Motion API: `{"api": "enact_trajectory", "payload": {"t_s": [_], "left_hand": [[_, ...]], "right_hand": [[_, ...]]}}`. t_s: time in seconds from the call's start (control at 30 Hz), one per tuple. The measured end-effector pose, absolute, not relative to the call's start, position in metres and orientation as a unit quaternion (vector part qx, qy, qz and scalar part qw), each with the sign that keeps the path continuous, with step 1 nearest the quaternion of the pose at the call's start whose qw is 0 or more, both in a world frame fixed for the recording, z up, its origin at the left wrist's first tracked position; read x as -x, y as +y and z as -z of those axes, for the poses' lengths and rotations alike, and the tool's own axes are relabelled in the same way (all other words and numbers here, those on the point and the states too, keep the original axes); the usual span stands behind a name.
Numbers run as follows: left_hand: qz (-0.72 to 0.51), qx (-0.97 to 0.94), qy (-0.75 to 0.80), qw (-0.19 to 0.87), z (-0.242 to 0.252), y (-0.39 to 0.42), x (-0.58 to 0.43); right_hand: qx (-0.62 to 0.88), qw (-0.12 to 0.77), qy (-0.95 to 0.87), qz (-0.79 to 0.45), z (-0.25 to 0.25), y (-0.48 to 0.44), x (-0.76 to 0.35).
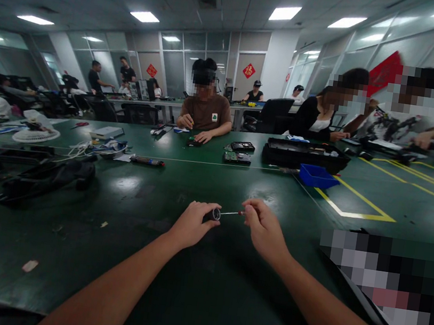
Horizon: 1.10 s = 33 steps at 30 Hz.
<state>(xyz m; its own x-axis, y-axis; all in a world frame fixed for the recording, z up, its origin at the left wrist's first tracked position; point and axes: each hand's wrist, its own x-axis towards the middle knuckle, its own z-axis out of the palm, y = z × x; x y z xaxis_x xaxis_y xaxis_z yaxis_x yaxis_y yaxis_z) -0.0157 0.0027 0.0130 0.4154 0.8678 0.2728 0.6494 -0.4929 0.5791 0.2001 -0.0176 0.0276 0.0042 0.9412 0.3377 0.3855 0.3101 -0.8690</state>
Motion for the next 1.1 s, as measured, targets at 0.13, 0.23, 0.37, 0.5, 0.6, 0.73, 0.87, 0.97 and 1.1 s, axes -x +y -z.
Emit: {"api": "enact_trajectory", "payload": {"t_s": [0.13, 0.23, 0.37, 0.5, 0.6, 0.73, 0.87, 0.97, 1.1], "left_hand": [[-0.276, -0.816, 0.469, 0.195, -0.014, 0.003, 0.016], [-0.276, -0.818, 0.466, 0.192, -0.012, 0.003, 0.016], [-0.28, -0.817, 0.466, 0.191, -0.01, 0.004, 0.016], [-0.276, -0.819, 0.467, 0.189, -0.009, 0.004, 0.016], [-0.272, -0.818, 0.47, 0.19, -0.009, 0.004, 0.016], [-0.273, -0.815, 0.473, 0.192, -0.011, 0.004, 0.015], [-0.271, -0.809, 0.485, 0.192, -0.013, 0.003, 0.016], [-0.274, -0.821, 0.464, 0.19, -0.015, 0.004, 0.019], [-0.271, -0.836, 0.441, 0.183, -0.013, 0.008, 0.024]], "right_hand": [[0.516, 0.479, -0.651, -0.283, -0.027, -0.019, -0.199], [0.525, 0.486, -0.644, -0.271, -0.027, -0.019, -0.198], [0.516, 0.511, -0.617, -0.304, -0.025, -0.017, -0.197], [0.505, 0.526, -0.601, -0.328, -0.024, -0.017, -0.198], [0.521, 0.492, -0.622, -0.314, -0.024, -0.017, -0.2], [0.514, 0.513, -0.61, -0.316, -0.022, -0.016, -0.197], [0.481, 0.561, -0.558, -0.377, -0.021, -0.013, -0.193], [0.457, 0.59, -0.481, -0.46, -0.02, -0.008, -0.195], [0.468, 0.606, -0.37, -0.526, -0.017, -0.001, -0.202]]}}
